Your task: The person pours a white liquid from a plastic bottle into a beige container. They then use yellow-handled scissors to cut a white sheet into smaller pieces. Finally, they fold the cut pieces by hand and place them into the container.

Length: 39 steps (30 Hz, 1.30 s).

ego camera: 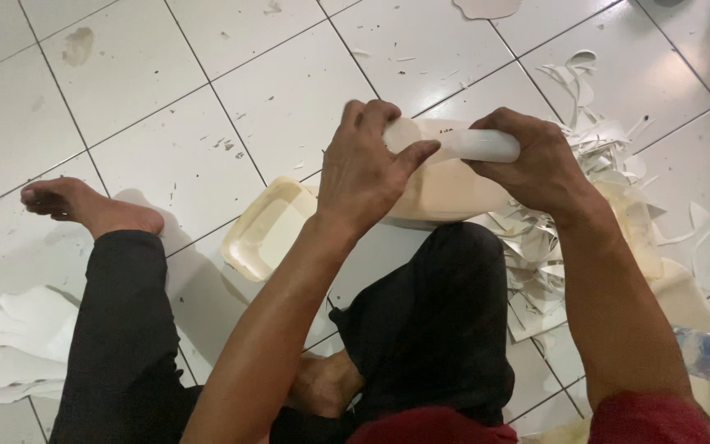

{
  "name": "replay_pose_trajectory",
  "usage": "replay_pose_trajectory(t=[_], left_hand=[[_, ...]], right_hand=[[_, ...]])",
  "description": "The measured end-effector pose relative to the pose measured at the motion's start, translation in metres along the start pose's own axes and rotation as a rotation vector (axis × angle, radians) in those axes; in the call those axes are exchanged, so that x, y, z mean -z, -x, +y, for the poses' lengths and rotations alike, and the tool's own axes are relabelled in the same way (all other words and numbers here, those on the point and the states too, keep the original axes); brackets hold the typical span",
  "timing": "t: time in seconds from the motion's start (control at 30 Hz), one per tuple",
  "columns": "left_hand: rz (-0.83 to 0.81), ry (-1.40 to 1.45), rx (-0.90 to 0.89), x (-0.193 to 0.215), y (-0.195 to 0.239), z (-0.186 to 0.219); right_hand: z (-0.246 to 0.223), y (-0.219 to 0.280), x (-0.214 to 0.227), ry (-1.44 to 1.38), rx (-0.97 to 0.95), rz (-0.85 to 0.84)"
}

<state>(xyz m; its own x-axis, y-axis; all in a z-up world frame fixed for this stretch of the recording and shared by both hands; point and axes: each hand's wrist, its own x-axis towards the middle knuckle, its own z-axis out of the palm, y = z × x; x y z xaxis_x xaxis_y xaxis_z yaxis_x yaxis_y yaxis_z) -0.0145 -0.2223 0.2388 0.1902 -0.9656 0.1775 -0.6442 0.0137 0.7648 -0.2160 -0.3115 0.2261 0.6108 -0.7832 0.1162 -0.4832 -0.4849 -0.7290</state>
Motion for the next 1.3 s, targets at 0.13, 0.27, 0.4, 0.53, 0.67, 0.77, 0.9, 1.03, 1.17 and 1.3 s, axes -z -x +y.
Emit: replay_pose_trajectory(t=[0.13, 0.27, 0.4, 0.53, 0.67, 0.77, 0.9, 1.03, 1.17, 1.3], left_hand=[[-0.185, -0.002, -0.207, 0.014, -0.005, -0.003], [-0.347, 0.224, -0.063, 0.018, 0.000, 0.010], [-0.032, 0.113, 0.007, -0.002, -0.002, 0.000], [-0.164, 0.050, -0.122, 0.010, -0.005, -0.002], [-0.362, 0.124, -0.026, 0.029, -0.003, 0.005], [-0.108, 0.075, 0.025, 0.012, 0.005, 0.010], [0.100, -0.151, -0.153, -0.007, 0.008, 0.005], [-0.037, -0.250, -0.263, -0.002, 0.006, 0.009], [-0.109, -0.202, -0.306, 0.003, 0.000, 0.007], [-0.026, -0.083, -0.256, 0.016, 0.023, 0.003]], right_hand=[[-0.032, -0.001, 0.016, 0.057, -0.119, -0.138], [-0.060, -0.015, 0.022, 0.241, -0.207, -0.302], [-0.067, -0.025, 0.015, 0.429, -0.183, -0.367], [-0.057, -0.024, 0.013, 0.437, -0.124, -0.367], [-0.042, -0.023, 0.008, 0.414, -0.081, -0.329], [-0.037, -0.023, 0.002, 0.490, -0.051, -0.285], [-0.033, -0.020, 0.000, 0.498, -0.031, -0.254], [-0.030, -0.023, 0.001, 0.469, -0.051, -0.274], [-0.031, -0.023, 0.002, 0.440, -0.048, -0.257], [-0.035, -0.021, 0.006, 0.423, -0.041, -0.251]])
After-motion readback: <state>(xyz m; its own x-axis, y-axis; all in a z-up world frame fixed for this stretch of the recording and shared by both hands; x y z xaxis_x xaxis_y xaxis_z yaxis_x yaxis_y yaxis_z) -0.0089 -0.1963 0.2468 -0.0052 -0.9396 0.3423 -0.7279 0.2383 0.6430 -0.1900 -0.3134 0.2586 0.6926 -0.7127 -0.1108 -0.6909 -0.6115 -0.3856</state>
